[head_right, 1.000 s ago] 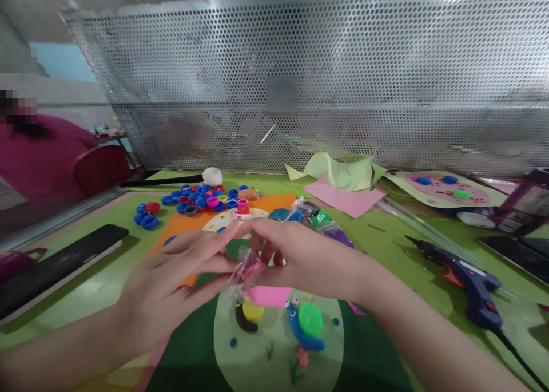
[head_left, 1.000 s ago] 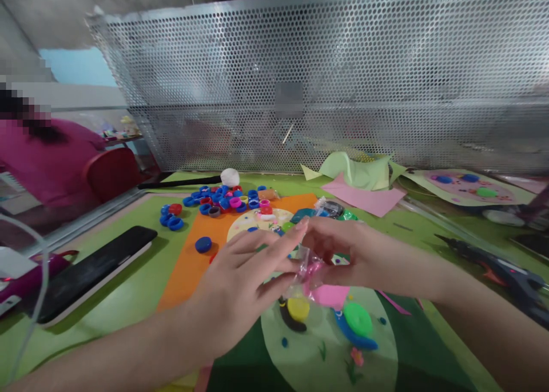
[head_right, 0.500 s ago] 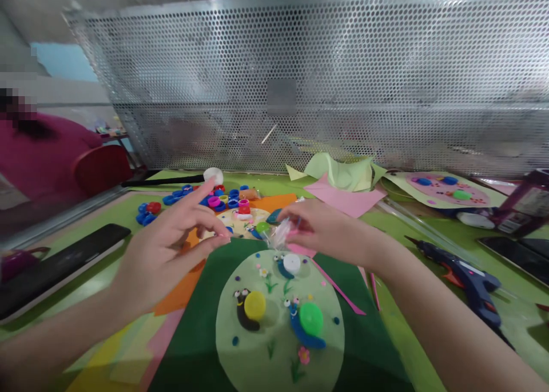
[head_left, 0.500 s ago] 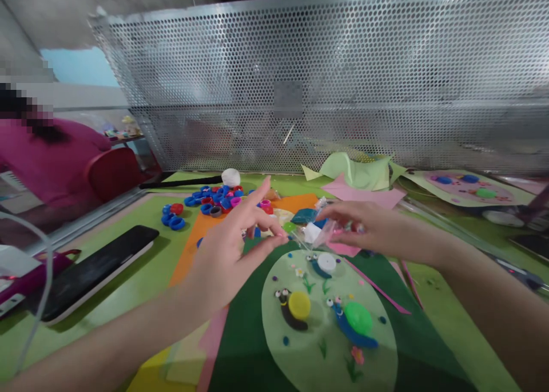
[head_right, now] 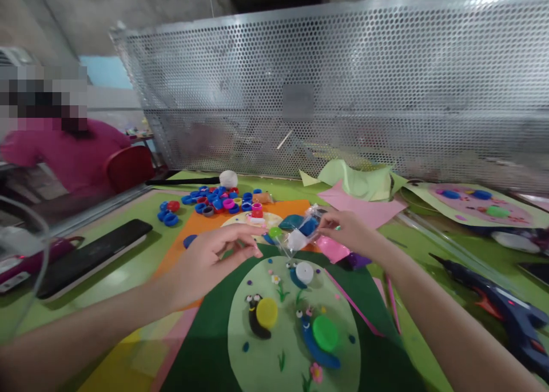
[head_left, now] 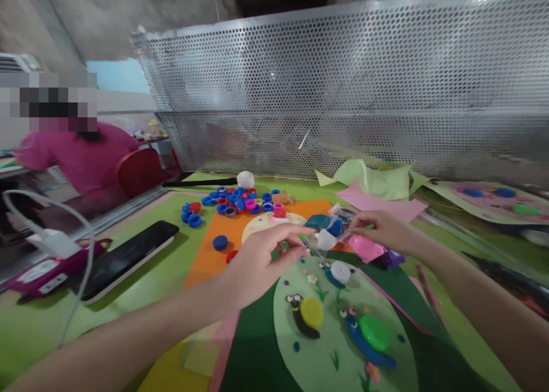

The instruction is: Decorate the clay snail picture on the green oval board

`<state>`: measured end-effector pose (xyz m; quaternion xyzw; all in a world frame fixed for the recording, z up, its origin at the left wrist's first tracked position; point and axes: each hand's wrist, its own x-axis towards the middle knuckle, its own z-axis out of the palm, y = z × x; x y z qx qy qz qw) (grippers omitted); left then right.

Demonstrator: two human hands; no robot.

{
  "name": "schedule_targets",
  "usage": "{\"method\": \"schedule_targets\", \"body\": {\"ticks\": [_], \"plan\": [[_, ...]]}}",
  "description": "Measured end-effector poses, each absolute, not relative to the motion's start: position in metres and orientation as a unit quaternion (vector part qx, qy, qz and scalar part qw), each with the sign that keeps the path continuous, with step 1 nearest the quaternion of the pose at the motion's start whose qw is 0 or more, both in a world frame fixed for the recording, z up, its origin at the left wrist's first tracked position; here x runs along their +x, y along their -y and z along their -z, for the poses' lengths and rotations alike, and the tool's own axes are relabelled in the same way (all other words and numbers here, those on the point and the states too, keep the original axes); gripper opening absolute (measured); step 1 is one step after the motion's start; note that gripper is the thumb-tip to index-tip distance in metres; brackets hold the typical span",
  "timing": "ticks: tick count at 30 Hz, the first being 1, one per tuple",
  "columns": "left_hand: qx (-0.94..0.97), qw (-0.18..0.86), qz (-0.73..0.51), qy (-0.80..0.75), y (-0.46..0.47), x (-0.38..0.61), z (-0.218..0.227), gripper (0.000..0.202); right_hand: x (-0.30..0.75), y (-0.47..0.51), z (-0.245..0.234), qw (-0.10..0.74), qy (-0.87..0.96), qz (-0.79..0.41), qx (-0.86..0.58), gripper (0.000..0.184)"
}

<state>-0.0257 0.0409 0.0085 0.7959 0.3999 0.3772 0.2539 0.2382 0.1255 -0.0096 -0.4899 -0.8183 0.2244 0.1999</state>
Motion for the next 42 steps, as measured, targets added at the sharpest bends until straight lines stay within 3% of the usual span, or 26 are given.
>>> {"method": "schedule_targets", "body": {"ticks": [12, 19, 24, 30, 36, 42], "plan": [[0.816, 0.246, -0.354, -0.385, -0.039, -0.024, -0.008, 0.004, 0.250, -0.145, 0.041, 0.269, 0.789, -0.250, -0.492, 0.026], [0.816, 0.238, -0.332, -0.410, -0.043, -0.025, -0.005, 0.011, 0.245, -0.140, 0.037, 0.247, 0.781, -0.264, -0.510, 0.034], [0.818, 0.238, -0.318, -0.415, -0.046, -0.025, -0.002, 0.004, 0.246, -0.137, 0.029, 0.230, 0.780, -0.231, -0.534, 0.040], [0.815, 0.249, -0.312, -0.420, -0.048, -0.027, 0.000, 0.014, 0.241, -0.141, 0.034, 0.229, 0.774, -0.094, -0.583, 0.036], [0.789, 0.273, -0.318, -0.449, -0.047, -0.026, 0.004, 0.044, 0.221, -0.123, 0.029, 0.256, 0.741, 0.125, -0.608, 0.048], [0.792, 0.275, -0.338, -0.428, -0.044, -0.023, 0.004, 0.017, 0.223, -0.115, 0.023, 0.258, 0.720, 0.155, -0.626, 0.049]]}}
